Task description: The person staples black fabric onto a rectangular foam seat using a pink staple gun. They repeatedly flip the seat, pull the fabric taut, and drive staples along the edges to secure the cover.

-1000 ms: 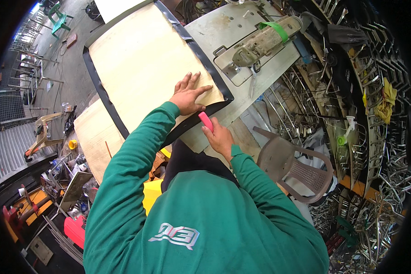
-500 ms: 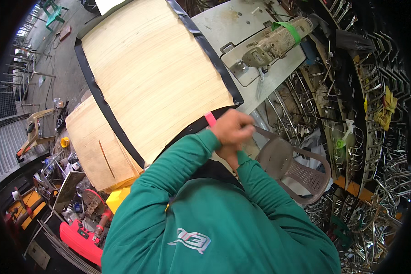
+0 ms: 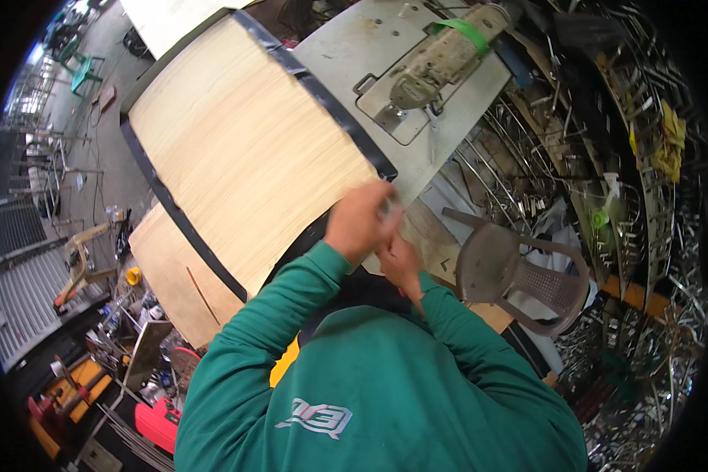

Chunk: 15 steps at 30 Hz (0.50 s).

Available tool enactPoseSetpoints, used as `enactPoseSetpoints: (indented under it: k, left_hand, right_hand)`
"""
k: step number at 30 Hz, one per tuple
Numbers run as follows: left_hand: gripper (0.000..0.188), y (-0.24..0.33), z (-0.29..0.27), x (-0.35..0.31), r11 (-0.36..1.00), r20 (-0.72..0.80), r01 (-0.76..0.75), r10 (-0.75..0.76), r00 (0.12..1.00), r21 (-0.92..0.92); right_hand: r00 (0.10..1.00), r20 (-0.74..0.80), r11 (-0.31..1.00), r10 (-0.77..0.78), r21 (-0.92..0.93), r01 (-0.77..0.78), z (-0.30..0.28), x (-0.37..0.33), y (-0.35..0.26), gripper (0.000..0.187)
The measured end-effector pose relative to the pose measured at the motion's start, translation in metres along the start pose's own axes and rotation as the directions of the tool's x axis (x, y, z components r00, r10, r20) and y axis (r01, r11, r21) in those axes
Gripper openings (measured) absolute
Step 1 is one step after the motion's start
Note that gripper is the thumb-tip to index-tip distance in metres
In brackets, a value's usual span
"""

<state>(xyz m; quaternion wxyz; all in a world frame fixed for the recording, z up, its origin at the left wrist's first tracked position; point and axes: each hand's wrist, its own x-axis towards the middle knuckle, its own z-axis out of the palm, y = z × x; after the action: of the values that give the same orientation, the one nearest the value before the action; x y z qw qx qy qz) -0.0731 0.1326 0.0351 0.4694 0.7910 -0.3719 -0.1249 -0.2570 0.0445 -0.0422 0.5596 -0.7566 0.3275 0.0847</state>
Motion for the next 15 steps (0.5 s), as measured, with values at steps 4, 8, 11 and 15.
enactPoseSetpoints:
  k: [4,8,11,15]
  left_hand:
    - [0.03,-0.051,-0.03,0.039,0.881,0.187,-0.232,0.168,0.968,0.411]
    - [0.031,-0.096,-0.027,0.071,0.747,0.555,-0.638,0.455,0.696,0.187]
    - [0.034,-0.099,-0.016,0.08,0.748,0.523,-0.639,0.478,0.706,0.179]
    - [0.028,-0.084,-0.013,0.085,0.796,0.533,-0.575,0.409,0.741,0.189]
  right_hand:
    - [0.987,-0.13,0.994,0.095,-0.041,-0.101,-0.048,-0.019,0.021,0.041]
    - [0.972,-0.179,0.988,0.154,0.006,-0.156,-0.059,-0.026,0.032,0.047]
    - [0.971,-0.142,0.978,0.195,0.102,-0.181,-0.053,-0.022,0.035,0.048]
    - [0.974,-0.116,0.974,0.197,0.136,-0.181,-0.043,-0.014,0.026,0.048]
